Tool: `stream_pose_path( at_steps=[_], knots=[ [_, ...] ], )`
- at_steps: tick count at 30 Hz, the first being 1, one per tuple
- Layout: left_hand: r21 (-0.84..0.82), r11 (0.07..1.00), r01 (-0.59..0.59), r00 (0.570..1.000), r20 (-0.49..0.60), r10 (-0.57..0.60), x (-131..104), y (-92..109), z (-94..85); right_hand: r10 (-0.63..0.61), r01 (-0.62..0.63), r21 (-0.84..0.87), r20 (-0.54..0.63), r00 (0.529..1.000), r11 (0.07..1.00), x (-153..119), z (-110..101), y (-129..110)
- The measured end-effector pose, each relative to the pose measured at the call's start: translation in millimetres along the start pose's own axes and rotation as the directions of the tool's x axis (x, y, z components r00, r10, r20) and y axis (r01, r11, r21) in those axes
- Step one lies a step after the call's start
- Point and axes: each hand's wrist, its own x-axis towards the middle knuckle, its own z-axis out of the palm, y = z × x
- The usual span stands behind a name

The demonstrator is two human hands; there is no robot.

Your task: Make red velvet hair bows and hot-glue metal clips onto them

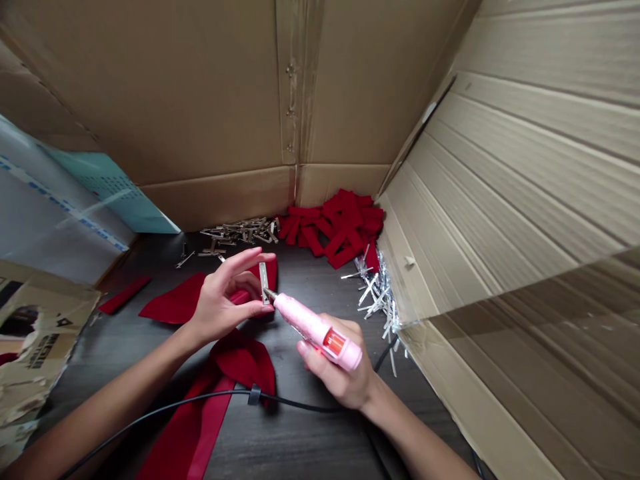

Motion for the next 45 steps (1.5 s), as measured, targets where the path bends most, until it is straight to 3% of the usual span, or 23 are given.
stream_pose_path(
  at_steps=[18, 45],
  knots=[
    [-0.009, 1.0, -0.023, 1.0, -0.014, 0.023, 0.6, 0.7, -0.9, -0.065, 0.065, -0.004, 0.002, 0.998, 0.998, 2.1, 0.2, -9.1],
    [-0.002, 1.0, -0.018, 1.0, -0.006, 0.018, 0.9, 3.4, -1.2, -0.008, 0.008, 0.028, 0.011, 1.0, 1.0, -1.5, -0.9, -5.0]
  ],
)
